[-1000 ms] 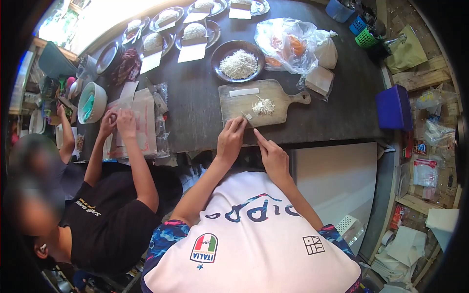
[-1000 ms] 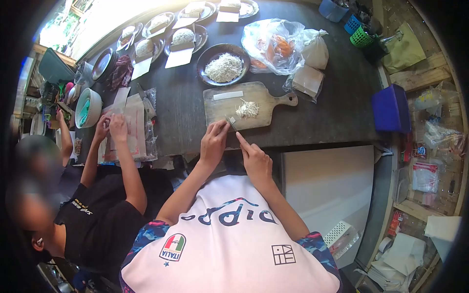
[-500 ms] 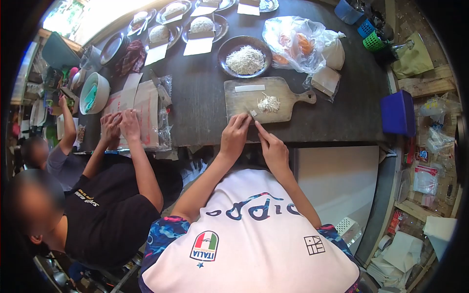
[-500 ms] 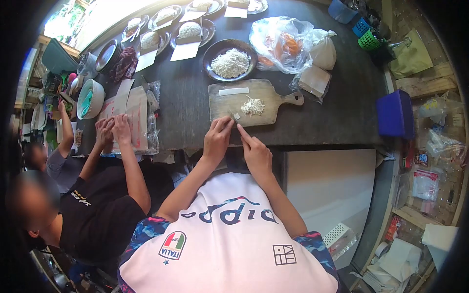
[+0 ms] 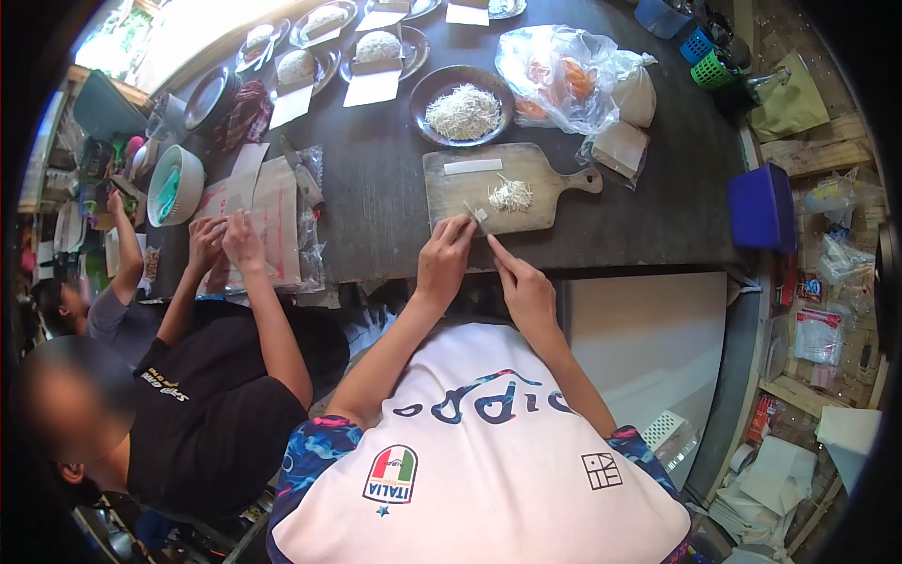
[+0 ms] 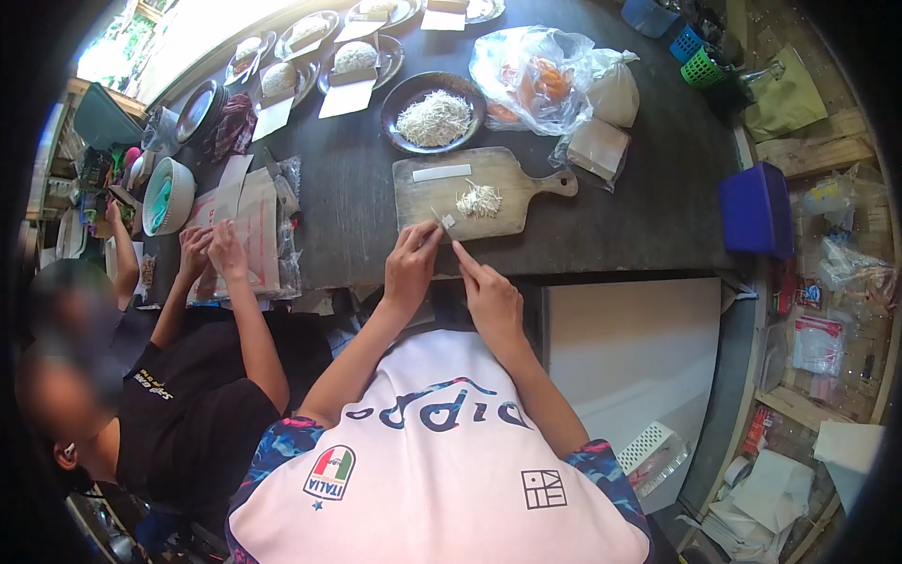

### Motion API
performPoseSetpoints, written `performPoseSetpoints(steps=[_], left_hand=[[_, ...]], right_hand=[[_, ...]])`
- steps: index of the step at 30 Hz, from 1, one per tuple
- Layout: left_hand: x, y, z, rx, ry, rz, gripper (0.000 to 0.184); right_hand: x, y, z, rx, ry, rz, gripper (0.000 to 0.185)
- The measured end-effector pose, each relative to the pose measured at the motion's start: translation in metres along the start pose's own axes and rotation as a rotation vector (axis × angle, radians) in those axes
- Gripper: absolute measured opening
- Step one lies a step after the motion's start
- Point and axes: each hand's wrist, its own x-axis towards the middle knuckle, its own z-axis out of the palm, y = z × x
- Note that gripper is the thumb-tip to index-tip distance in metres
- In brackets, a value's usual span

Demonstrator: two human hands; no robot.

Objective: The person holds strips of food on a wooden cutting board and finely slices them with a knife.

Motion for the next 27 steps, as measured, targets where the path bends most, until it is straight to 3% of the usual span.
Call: performPoseSetpoints(steps=[27], left_hand=[[-0.001,0.001,-0.001,0.033,0.008,0.013,0.030]], right_hand=[[-0.014,-0.001,-0.001,-0.071,-0.010,0.040,0.046]])
